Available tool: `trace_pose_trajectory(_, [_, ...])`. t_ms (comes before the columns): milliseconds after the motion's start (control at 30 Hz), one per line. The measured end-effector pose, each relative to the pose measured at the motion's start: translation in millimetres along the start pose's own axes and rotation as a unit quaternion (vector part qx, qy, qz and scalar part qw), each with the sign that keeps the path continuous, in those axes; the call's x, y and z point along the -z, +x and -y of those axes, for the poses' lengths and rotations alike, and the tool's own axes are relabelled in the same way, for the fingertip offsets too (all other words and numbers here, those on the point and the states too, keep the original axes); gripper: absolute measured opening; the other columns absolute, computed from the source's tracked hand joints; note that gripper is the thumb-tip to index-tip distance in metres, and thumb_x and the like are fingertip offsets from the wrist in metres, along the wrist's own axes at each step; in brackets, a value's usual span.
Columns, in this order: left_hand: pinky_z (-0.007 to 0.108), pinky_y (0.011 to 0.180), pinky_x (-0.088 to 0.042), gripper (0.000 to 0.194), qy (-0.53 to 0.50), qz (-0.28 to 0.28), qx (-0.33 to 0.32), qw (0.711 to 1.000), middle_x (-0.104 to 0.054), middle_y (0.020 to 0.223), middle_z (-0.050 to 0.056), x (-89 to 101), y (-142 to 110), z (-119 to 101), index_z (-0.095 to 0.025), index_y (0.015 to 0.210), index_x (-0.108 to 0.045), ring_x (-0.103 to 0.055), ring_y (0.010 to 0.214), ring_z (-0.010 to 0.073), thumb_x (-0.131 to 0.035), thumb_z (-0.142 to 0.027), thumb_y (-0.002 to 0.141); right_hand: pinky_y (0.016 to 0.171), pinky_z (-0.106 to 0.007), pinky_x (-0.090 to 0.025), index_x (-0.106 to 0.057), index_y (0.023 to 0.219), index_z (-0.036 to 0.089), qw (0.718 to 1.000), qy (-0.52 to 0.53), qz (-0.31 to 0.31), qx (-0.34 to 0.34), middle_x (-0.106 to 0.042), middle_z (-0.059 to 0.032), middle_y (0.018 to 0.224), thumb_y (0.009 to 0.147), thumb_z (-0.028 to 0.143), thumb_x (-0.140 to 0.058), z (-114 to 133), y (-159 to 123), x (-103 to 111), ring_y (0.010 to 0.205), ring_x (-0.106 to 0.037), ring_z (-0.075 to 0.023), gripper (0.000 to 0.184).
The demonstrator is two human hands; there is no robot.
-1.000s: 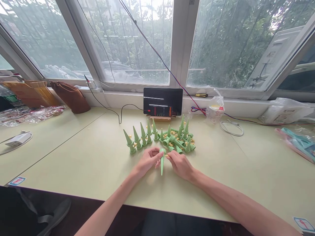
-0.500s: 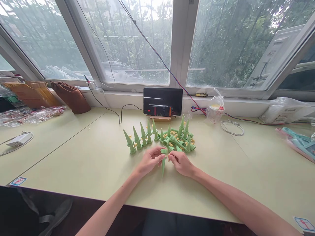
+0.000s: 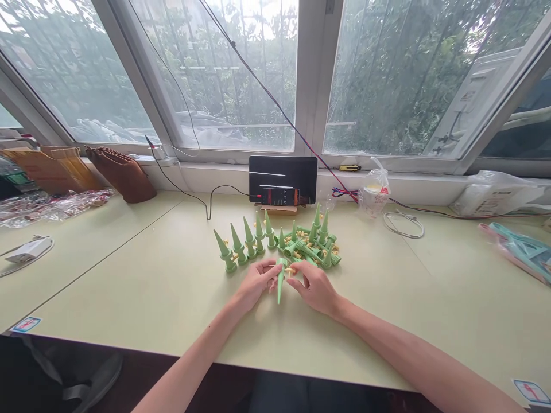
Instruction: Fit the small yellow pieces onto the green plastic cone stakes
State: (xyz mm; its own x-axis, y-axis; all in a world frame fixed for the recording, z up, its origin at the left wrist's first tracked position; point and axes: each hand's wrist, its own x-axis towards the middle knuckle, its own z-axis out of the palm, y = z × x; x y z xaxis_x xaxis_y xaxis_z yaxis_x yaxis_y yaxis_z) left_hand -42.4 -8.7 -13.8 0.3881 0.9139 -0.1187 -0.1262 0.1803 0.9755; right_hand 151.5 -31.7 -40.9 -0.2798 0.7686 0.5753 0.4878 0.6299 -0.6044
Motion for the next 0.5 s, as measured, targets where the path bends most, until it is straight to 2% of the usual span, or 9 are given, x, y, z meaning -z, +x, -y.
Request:
trace_pose_trajectory(233, [0.019,0.045,-0.038,0.034,-0.001,0.009,0.003,1.0,-0.055,0.06,-0.002,2.4,2.0,4.7,-0.013,0.086,-0.071,-0.043,0.046,0.0056,-0.075,-0.047,0.08,0.052,-0.023,-0.04,-0.061,0.099,0.018,0.997,-0.048,-0.02,0.057,-0.064,-0.004,0.084,0.103,0.037,-0.045,-3.3,-1.4,-2.6,0.056,-0.052,-0.0108,0.025])
trace_pose_trajectory(500, [0.022,0.045,-0.038,0.037,0.032,0.027,-0.015,0.999,-0.062,0.063,0.001,2.5,1.9,8.3,-0.014,0.097,-0.072,-0.045,0.046,0.0078,-0.07,-0.049,0.084,0.053,-0.023,-0.041,-0.062,0.094,0.017,0.996,-0.055,-0.026,0.067,-0.063,-0.0032,0.074,0.103,0.038,-0.043,-9.3,-4.3,-4.8,0.056,-0.053,-0.0117,0.03])
